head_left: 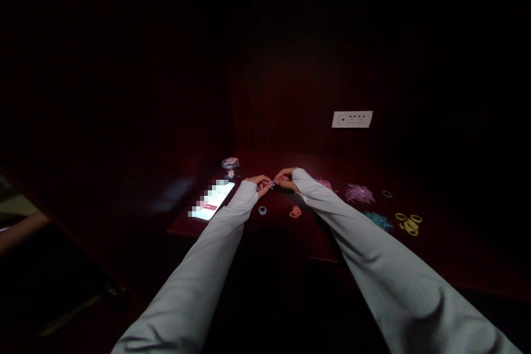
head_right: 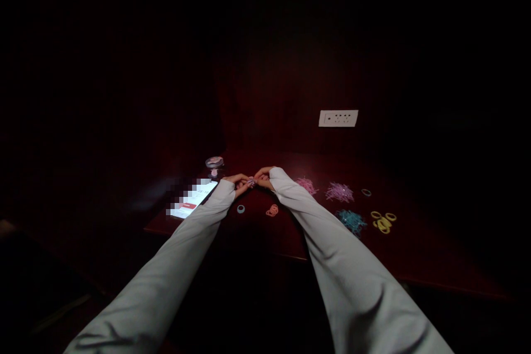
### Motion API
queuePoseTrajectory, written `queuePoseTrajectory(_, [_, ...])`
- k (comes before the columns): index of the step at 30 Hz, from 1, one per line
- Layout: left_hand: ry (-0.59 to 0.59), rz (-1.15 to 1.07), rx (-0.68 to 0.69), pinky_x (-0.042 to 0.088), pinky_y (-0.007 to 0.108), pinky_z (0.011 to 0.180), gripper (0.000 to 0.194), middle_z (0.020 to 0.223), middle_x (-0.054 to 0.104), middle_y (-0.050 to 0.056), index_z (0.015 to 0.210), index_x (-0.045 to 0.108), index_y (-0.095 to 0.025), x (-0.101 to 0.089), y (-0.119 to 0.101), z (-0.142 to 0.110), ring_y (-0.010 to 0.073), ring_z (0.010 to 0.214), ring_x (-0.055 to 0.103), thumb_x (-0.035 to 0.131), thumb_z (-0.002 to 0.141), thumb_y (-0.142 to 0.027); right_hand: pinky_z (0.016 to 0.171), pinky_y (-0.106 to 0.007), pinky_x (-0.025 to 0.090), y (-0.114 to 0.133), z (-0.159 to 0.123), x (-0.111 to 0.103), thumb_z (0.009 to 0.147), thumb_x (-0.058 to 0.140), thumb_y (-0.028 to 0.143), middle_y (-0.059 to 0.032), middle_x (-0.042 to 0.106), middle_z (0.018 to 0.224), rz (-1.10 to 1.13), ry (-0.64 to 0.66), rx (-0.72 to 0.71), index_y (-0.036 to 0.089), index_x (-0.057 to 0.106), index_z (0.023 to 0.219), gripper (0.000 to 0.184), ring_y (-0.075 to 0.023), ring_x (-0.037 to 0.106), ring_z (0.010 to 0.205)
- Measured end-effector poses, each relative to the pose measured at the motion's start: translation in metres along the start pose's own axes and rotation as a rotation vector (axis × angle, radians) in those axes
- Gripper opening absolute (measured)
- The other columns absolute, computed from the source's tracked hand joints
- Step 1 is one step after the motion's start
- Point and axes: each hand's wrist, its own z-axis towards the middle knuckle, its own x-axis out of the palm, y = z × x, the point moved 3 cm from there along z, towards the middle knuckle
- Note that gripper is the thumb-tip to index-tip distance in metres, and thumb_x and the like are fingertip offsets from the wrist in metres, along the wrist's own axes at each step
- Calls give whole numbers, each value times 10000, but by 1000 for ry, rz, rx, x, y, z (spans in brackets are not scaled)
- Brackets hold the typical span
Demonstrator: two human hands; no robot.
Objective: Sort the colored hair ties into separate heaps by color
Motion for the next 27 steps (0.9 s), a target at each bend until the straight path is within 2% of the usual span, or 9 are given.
queuePoseTrajectory(9, [-16,-98,-2,493,219,637,69,840,814,38,944,720,-179,4,-3,-5,117,628,624,683,918,-231,617,-263,474,-4,3,5,626,888,432,3,692,674,53,-17,8,187,710,723,318,-126,581,627])
queuePoseTrajectory(15, [-117,-125,-88,443,193,562,27,705,754,9,846,702,-176,8,8,0,109,569,605,694,858,-153,689,-289,519,-10,2,9,610,925,487,-41,742,769,127,39,35,174,745,810,413,-161,648,724])
queuePoseTrajectory(18, [-113,-126,-124,423,186,545,32,677,722,-7,834,709,-178,4,5,1,105,564,600,704,835,-146,651,-275,493,-14,3,11,608,934,509,-34,724,734,88,27,63,168,742,769,423,-152,629,695])
queuePoseTrajectory(23, [-56,-161,-151,447,198,569,25,703,735,6,821,707,-176,0,-3,1,118,594,624,706,832,-153,553,-242,380,-14,8,10,573,940,558,26,613,602,55,-51,70,175,697,682,466,-107,503,589])
queuePoseTrajectory(27, [-56,-164,-181,443,197,560,51,676,718,-2,799,686,-177,0,-3,1,117,578,614,725,826,-159,576,-244,380,-6,4,11,534,941,599,14,643,669,69,-33,42,181,705,730,519,-111,504,627])
